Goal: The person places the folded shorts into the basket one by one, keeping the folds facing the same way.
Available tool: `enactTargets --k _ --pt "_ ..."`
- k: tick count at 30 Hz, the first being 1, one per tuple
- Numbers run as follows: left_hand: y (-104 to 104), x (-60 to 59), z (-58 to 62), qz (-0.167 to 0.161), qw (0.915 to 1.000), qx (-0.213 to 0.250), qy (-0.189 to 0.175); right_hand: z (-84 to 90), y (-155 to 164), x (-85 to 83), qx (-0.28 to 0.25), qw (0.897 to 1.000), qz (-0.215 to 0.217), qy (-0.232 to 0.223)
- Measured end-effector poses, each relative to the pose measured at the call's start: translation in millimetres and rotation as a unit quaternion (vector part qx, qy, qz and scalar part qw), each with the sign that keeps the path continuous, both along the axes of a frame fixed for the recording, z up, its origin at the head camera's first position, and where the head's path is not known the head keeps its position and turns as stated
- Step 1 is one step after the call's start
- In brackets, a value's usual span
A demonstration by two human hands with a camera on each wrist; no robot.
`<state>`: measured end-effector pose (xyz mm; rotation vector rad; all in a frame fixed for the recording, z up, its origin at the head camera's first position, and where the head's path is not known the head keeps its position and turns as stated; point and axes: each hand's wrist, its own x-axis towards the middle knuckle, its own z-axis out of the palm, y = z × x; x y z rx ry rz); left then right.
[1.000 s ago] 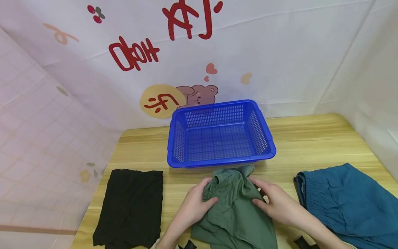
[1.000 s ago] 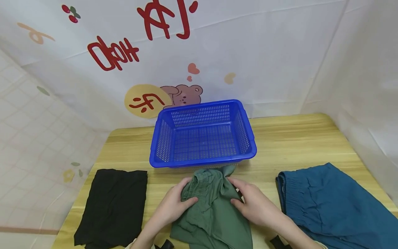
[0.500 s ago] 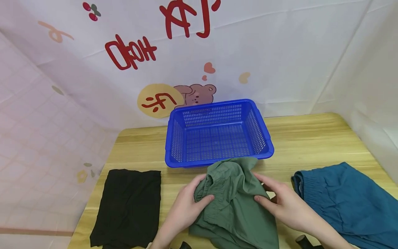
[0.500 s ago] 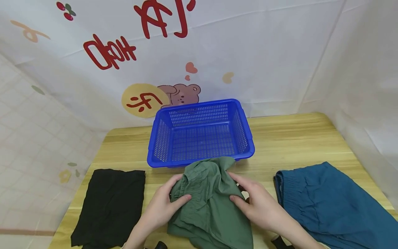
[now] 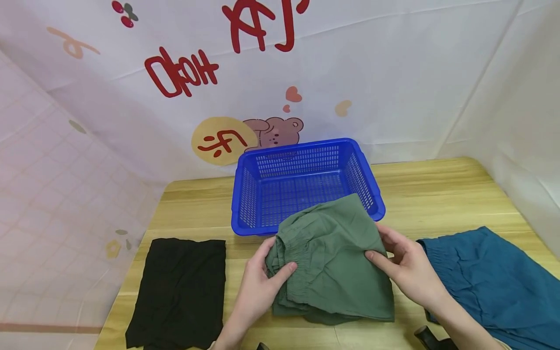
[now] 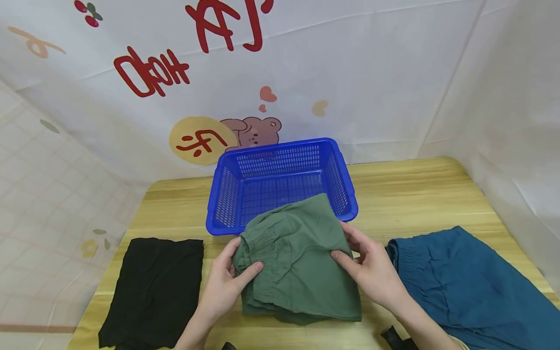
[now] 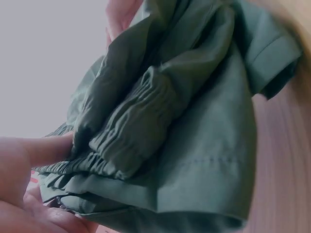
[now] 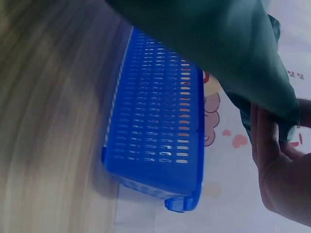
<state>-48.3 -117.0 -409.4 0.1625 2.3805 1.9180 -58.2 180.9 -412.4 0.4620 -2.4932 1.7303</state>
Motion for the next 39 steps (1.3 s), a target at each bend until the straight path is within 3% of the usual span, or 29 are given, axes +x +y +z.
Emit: enactTargets --k 15,22,30,35,39 --pt "-1 -0.3 2.1 0.012 0.9968 0.078 -0.012 -10.1 -3 -3.9 -0.111 0.992 -0.035 -0.043" --pt "-9 -1.3 4.3 0.017 0.9975 0.069 -0.008 -15.5 -8 -3.2 -0.150 0.987 -0.031 -0.049" --pt "-14 1.9 3.8 0.031 0.9969 0.073 0.005 -12.3 -14 -4.1 -0.127 0.991 -0.023 -0.023" --pt "-10 -2.7 1.7 0.007 0.9985 0.054 0.011 -2.8 -6 -2.6 -0.057 0.997 -0.053 -0.017" --pt "-13 -4.9 6.6 0.017 0.9988 0.042 0.018 6.0 -7 -7.9 -0.015 0.999 -0.049 -0.019"
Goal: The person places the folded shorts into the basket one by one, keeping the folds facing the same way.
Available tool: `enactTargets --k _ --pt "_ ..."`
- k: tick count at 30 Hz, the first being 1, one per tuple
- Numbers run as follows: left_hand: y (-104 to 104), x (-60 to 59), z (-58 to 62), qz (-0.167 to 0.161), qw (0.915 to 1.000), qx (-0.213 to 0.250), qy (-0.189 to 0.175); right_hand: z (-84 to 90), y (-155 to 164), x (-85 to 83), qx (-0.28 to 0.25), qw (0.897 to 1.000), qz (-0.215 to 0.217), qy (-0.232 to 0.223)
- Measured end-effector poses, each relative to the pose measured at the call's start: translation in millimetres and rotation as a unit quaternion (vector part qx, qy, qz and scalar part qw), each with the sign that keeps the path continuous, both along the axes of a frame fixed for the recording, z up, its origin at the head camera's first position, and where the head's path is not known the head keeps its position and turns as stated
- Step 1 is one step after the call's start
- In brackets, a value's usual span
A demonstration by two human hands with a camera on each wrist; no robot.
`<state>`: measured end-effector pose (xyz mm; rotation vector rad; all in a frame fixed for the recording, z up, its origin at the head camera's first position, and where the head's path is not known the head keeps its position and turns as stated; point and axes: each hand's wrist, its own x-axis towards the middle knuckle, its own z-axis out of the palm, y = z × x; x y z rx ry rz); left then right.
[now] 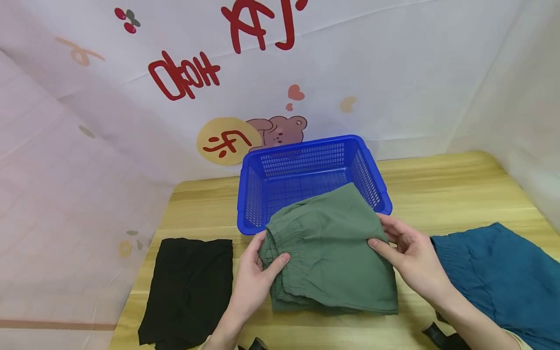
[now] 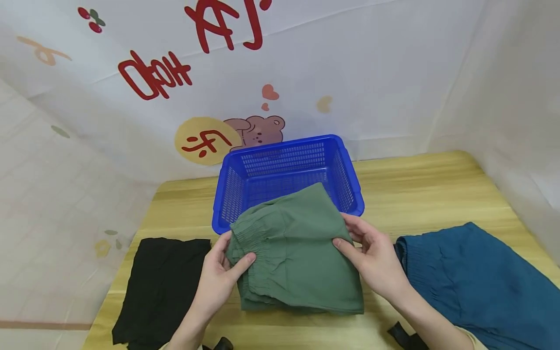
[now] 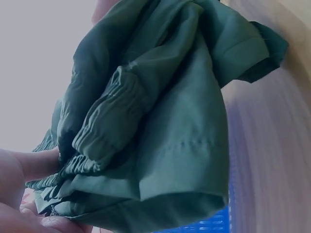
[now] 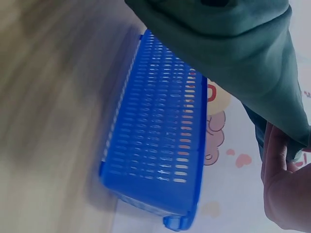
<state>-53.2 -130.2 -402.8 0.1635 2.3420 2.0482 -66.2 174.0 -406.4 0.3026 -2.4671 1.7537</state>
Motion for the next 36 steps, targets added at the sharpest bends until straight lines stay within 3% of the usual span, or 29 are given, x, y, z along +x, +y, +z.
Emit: enactTargets --k 7,18,28,36 --pt "-1 -10.3 12.8 -0.007 0.9995 -0.024 0.019 16.4 4 -11.4 0.000 1.000 0.017 0.001" --pt "-9 -33.9 45.8 0.003 0.9965 -0.072 0.043 50.9 -3 -43.3 -0.016 0.998 0.049 0.024" --pt "-11 -66.3 71.9 0.023 0.9948 -0.050 0.086 90.0 -11 -76.9 -0.007 0.999 0.043 -0.003" --pt "-20 -84.9 89.1 0.040 0.9915 -0.058 0.110 103.4 -25 -105.5 -0.017 0.999 0.035 0.013"
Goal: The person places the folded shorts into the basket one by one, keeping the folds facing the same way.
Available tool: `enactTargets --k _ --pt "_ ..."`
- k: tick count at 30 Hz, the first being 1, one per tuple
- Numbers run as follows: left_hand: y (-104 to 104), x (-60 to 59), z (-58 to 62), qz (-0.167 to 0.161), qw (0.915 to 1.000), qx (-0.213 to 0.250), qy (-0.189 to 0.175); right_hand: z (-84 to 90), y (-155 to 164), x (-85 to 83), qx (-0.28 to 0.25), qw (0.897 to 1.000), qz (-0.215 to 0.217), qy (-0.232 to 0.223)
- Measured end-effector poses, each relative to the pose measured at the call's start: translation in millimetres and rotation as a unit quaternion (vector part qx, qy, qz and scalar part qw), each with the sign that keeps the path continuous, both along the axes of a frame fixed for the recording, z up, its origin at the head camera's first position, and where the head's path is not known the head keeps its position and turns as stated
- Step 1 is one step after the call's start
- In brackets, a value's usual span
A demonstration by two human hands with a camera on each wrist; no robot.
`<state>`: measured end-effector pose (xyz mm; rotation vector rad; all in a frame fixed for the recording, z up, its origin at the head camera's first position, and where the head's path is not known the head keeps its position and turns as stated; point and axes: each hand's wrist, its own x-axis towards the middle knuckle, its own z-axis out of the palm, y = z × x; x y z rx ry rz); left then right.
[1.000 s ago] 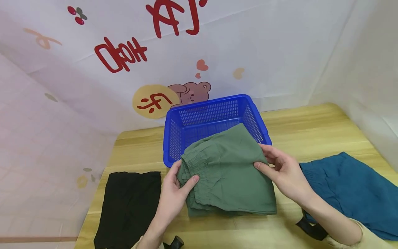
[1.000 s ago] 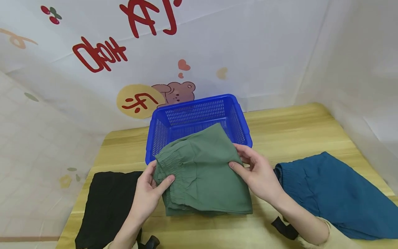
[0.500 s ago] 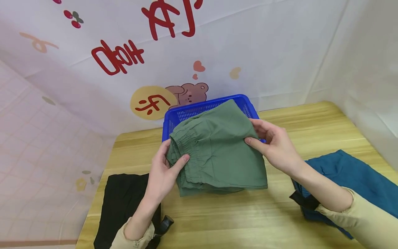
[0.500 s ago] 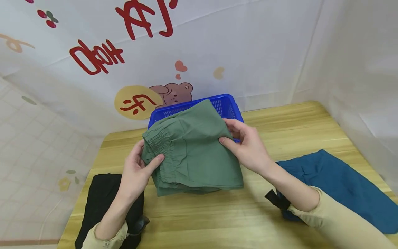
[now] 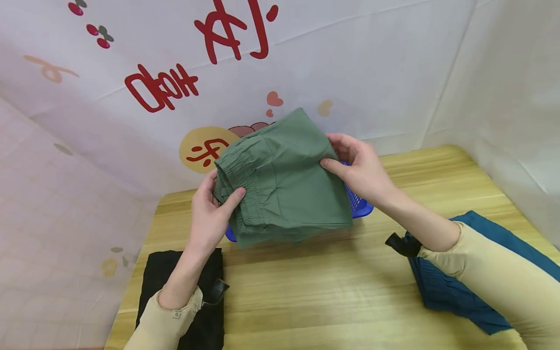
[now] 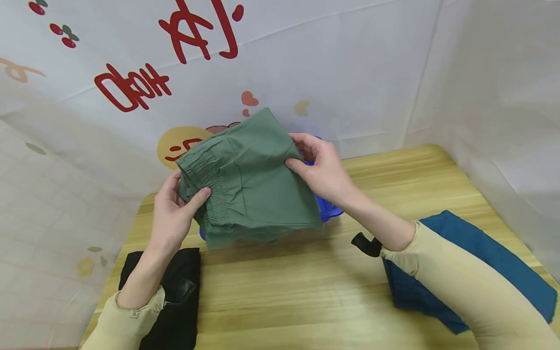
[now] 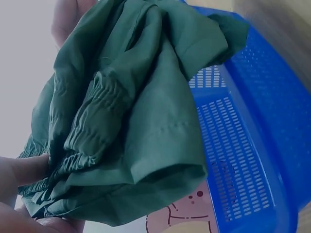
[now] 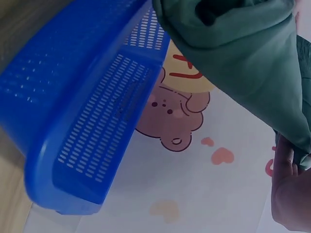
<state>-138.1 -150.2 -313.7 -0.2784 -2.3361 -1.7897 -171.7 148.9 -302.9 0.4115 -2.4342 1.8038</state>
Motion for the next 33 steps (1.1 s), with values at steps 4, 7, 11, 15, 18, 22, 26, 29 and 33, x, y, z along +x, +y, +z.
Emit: enactTargets --k 4,7,11,15,18,22,26,29,33 --pt "-1 -9.1 6.9 0.001 1.0000 -0.007 0.005 5.4 -5 -12.2 -0.012 1.000 -0.006 0.022" --pt "1 -18.8 11.4 0.002 0.9999 -0.007 0.012 9.0 -6 -21.3 -0.011 0.999 -0.014 0.037" --pt "3 -31.7 17.3 0.002 0.9998 -0.011 0.018 11.4 -8 -32.0 0.008 0.998 -0.028 0.052" --pt "4 -44.4 18.1 0.008 0.9994 -0.025 0.022 12.4 -11 -42.5 0.020 0.998 -0.035 0.048" --pt "5 -54.0 14.6 0.014 0.9988 -0.042 0.022 11.2 -10 -48.9 0.025 0.998 -0.034 0.042" --pt "9 -65.3 6.0 0.008 0.9975 -0.071 -0.004 3.7 -6 -55.4 0.051 0.997 -0.045 0.032" --pt "5 -70.5 1.1 0.018 0.9933 -0.106 -0.042 -3.5 -9 -63.4 0.070 0.997 -0.023 -0.013" --pt "1 -72.9 -1.0 0.028 0.9880 -0.134 -0.072 -7.6 -11 -69.8 0.079 0.996 0.003 -0.051" --pt "-2 -77.9 -5.3 0.027 0.9790 -0.167 -0.114 -12.7 -14 -76.7 0.105 0.992 0.021 -0.073"
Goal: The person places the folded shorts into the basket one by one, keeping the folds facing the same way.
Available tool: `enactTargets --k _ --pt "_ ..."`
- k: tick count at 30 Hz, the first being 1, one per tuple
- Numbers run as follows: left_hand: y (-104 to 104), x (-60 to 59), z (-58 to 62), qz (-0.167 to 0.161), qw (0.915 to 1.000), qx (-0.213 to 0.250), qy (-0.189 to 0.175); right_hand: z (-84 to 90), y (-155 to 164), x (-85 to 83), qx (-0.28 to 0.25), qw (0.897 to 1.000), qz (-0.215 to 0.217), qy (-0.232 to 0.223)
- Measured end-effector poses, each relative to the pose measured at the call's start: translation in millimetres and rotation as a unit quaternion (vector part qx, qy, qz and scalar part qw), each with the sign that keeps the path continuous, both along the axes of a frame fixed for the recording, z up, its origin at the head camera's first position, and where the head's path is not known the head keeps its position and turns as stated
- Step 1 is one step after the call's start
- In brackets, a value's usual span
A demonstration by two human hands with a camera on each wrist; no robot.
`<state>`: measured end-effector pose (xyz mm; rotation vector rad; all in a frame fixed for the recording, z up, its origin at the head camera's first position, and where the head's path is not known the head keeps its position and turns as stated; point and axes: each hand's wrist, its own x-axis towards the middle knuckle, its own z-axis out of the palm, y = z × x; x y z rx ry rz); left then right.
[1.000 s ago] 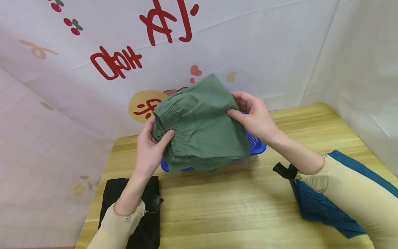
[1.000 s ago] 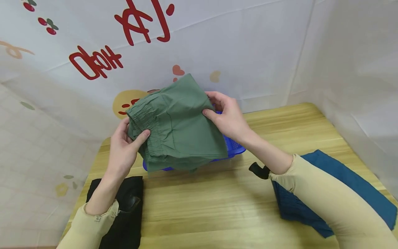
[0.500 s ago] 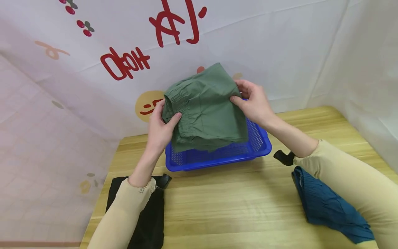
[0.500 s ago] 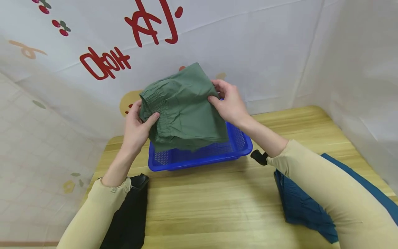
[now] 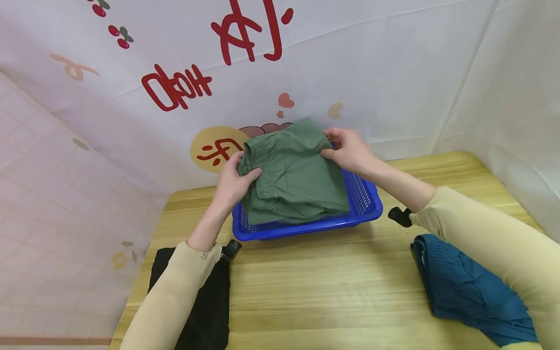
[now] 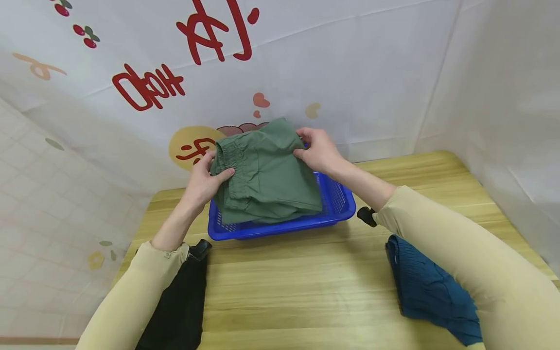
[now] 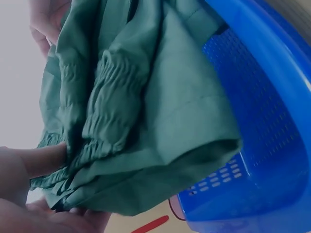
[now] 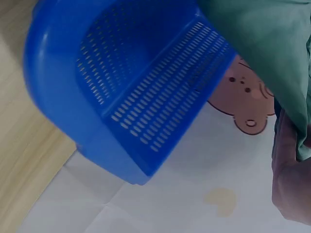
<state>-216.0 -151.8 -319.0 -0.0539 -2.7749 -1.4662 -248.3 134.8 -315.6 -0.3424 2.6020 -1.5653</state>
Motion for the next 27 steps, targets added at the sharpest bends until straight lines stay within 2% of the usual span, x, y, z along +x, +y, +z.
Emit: enactTargets --k 5,10,15,17,22,27 --pt "-2 -10.4 -6.2 -0.010 0.9979 -0.051 -0.038 -4.9 -4 -5.6 0.016 0.999 0.033 -0.021" --pt "2 -19.7 -8.9 -0.039 0.9891 -0.123 -0.071 -14.5 -3 -9.5 0.054 0.996 0.053 -0.053" --pt "8 -28.8 -11.4 -0.059 0.9822 -0.154 -0.091 -23.4 -1 -15.2 0.083 0.992 0.054 -0.081" --pt "9 -31.6 -13.5 -0.065 0.9772 -0.173 -0.106 -27.4 -1 -17.7 0.097 0.990 0.063 -0.084" --pt "14 -37.4 -20.3 -0.082 0.9582 -0.231 -0.148 -39.5 -7 -22.7 0.148 0.982 0.082 -0.083" --pt "16 -41.8 -22.4 -0.088 0.9454 -0.272 -0.156 -41.7 -14 -26.7 0.175 0.974 0.091 -0.109"
